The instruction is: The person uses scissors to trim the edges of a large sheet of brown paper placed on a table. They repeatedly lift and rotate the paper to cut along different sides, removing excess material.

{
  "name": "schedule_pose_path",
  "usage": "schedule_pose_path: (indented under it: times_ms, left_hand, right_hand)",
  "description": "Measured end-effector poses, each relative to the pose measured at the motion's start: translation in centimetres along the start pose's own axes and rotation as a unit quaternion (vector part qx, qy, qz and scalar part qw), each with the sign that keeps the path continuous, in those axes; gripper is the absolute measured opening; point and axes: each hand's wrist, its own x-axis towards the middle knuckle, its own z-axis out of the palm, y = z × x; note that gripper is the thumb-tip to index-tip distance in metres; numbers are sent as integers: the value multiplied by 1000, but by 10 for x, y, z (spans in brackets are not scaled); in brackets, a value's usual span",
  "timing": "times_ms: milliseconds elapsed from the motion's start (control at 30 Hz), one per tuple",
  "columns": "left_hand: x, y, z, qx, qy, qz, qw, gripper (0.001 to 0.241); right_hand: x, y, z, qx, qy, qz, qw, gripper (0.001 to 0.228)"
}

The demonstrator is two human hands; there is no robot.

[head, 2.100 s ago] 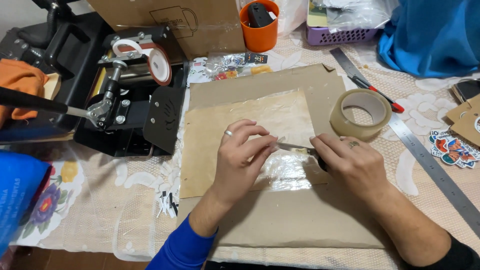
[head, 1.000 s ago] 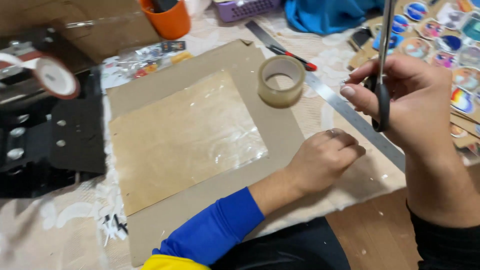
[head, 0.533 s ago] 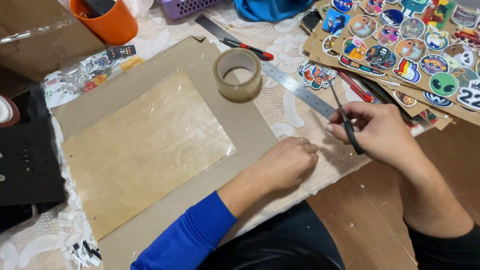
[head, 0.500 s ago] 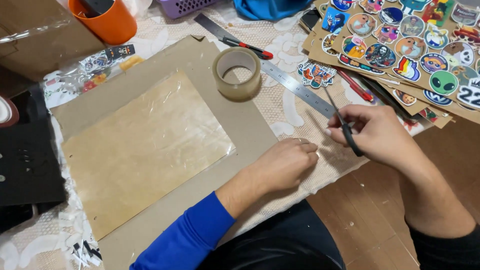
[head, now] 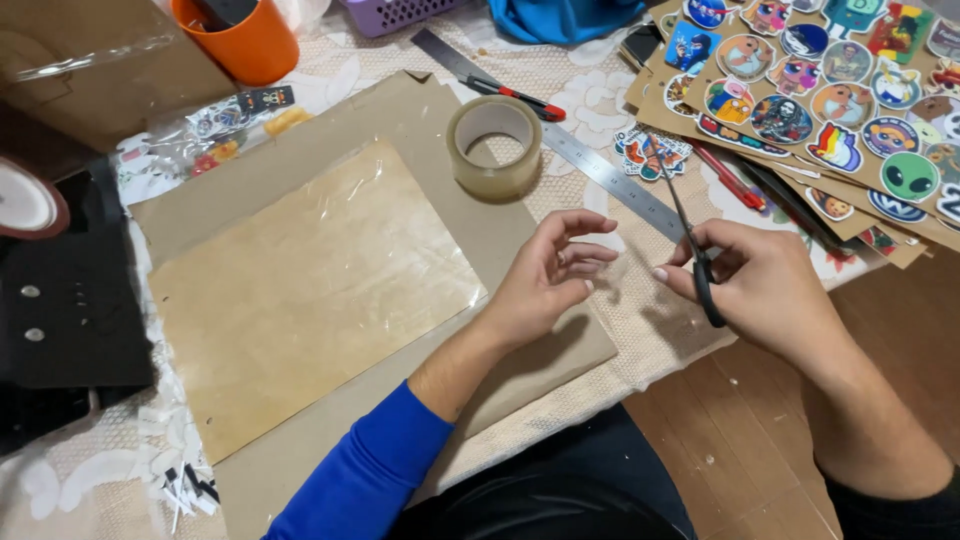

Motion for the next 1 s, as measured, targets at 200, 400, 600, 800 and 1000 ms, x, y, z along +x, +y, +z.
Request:
schedule_pose_path:
  times_ms: [200, 400, 600, 800, 1000]
  left_hand:
    - [-28, 22, -26, -114, 45, 33, 992, 58]
    - [-38, 37, -24, -123, 15, 46, 991, 59]
    - [-41, 45, -32, -191, 24, 9, 981, 58]
    - [-52, 42, -44, -107, 68, 17, 992, 52]
    - [-56, 38, -49, -89, 78, 20, 993, 51]
  right_hand:
    - [15, -54, 15, 124, -8, -44, 991, 16]
    - [22, -46, 22, 298, -127, 52, 945, 21]
    - [22, -2, 4, 302, -102, 69, 945, 21]
    - [23, 37, -12, 123, -220, 165, 954, 22]
    - [24, 15, -3, -274, -235, 145, 921, 23]
